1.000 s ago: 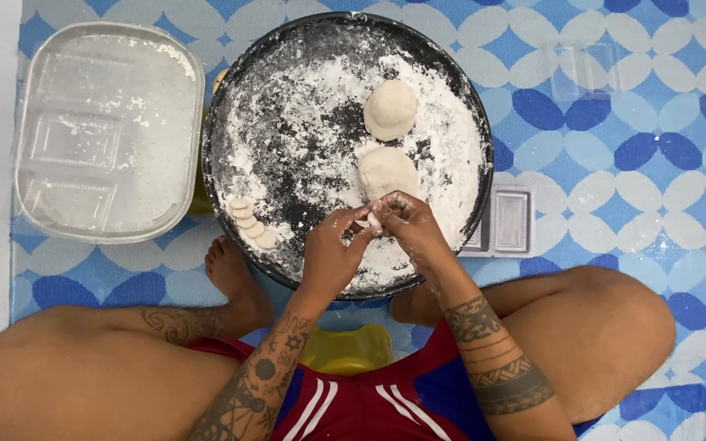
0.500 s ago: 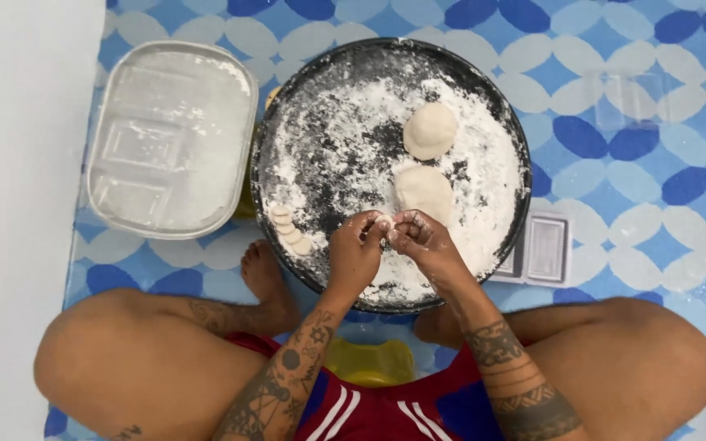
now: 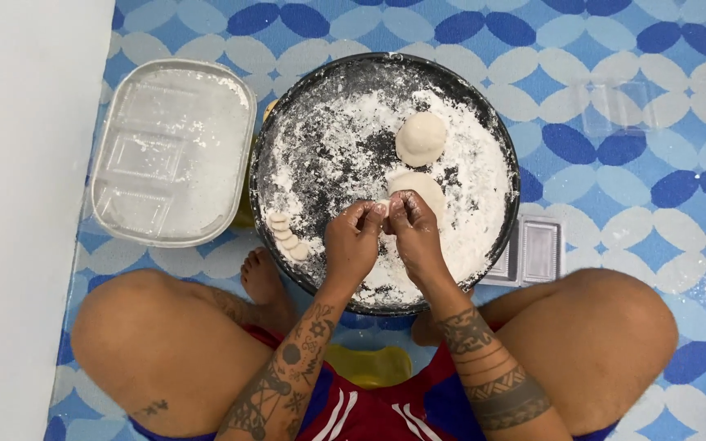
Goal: Rolling small pieces of dough into balls using hands on a floured surface
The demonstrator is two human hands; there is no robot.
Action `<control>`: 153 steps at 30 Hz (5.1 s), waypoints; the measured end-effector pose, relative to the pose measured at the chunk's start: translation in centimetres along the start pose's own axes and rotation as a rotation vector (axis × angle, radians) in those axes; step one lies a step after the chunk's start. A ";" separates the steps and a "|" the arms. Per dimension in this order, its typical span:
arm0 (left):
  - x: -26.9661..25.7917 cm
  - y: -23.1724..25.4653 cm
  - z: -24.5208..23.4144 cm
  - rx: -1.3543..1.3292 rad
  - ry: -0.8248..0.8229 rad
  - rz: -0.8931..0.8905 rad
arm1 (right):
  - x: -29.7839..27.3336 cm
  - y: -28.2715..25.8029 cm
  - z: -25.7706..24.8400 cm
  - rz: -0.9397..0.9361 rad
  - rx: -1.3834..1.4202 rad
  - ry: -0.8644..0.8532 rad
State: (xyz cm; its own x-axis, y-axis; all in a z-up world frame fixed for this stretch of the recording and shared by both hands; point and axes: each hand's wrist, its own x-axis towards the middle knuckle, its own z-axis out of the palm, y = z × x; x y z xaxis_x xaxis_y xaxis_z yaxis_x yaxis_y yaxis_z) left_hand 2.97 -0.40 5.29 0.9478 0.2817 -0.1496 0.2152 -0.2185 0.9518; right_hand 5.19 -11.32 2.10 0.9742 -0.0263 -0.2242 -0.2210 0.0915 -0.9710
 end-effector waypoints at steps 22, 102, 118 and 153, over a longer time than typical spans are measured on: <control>1.0 3.4 0.5 -0.433 0.020 -0.100 | 0.6 -3.3 0.0 0.006 0.440 0.134; 1.6 -1.2 0.6 -0.338 -0.129 -0.158 | 0.7 -2.6 -1.7 -0.082 -0.258 -0.091; 2.7 -1.0 0.5 -0.252 -0.161 0.011 | 0.2 -3.1 -1.9 0.005 -0.157 -0.052; 1.3 -0.8 0.0 -0.379 -0.210 -0.028 | 0.4 -1.7 -1.8 0.246 0.239 0.024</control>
State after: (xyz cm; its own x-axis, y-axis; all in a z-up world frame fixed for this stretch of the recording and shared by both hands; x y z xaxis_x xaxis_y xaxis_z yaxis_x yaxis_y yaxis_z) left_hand 4.04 0.13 4.34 0.9785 0.0784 -0.1909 0.1770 0.1566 0.9717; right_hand 5.91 -13.23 3.53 0.8910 0.0027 -0.4539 -0.4295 0.3284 -0.8412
